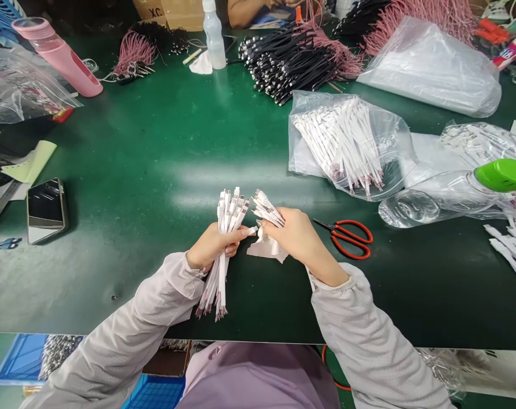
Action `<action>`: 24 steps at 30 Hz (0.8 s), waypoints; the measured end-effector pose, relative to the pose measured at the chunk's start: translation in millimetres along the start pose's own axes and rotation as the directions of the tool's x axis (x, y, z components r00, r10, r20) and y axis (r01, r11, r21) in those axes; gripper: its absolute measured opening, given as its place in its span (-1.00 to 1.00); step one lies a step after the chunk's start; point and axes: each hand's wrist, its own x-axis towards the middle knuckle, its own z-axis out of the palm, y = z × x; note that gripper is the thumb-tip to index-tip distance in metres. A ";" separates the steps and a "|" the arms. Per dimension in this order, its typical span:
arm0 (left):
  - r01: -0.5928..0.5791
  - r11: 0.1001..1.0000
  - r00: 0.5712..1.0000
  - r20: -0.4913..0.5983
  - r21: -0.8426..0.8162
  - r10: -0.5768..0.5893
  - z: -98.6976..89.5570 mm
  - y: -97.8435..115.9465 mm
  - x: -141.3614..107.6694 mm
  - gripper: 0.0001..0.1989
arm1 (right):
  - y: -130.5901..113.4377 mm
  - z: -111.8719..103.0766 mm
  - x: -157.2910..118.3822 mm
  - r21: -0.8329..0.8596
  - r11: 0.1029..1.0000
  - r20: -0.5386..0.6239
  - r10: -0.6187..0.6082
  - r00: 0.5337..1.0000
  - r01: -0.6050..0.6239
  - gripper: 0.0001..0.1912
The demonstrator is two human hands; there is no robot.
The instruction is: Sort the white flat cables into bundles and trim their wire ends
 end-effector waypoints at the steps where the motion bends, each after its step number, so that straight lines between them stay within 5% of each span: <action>1: 0.007 1.000 1.000 -0.003 -0.010 -0.007 0.3 0.3 -0.2 -0.81 | 0.5 -0.7 -0.3 0.035 0.999 0.022 0.018 1.000 -0.019 -0.71; 7: 0.017 1.000 1.000 0.006 -0.006 -0.017 0.3 0.7 0.3 -0.85 | 0.1 1.3 -3.0 0.112 0.994 0.182 -0.028 0.983 0.008 -0.73; 16: 0.031 0.999 0.999 0.009 0.020 -0.031 0.2 2.4 -0.1 -0.89 | 3.2 1.3 0.4 0.039 0.999 0.068 0.001 0.998 -0.004 -0.74; 24: 0.025 0.999 0.999 0.019 0.037 -0.026 -0.3 2.1 -0.1 -0.87 | -1.0 5.7 -3.7 0.121 0.993 0.157 -0.019 0.987 0.000 -0.71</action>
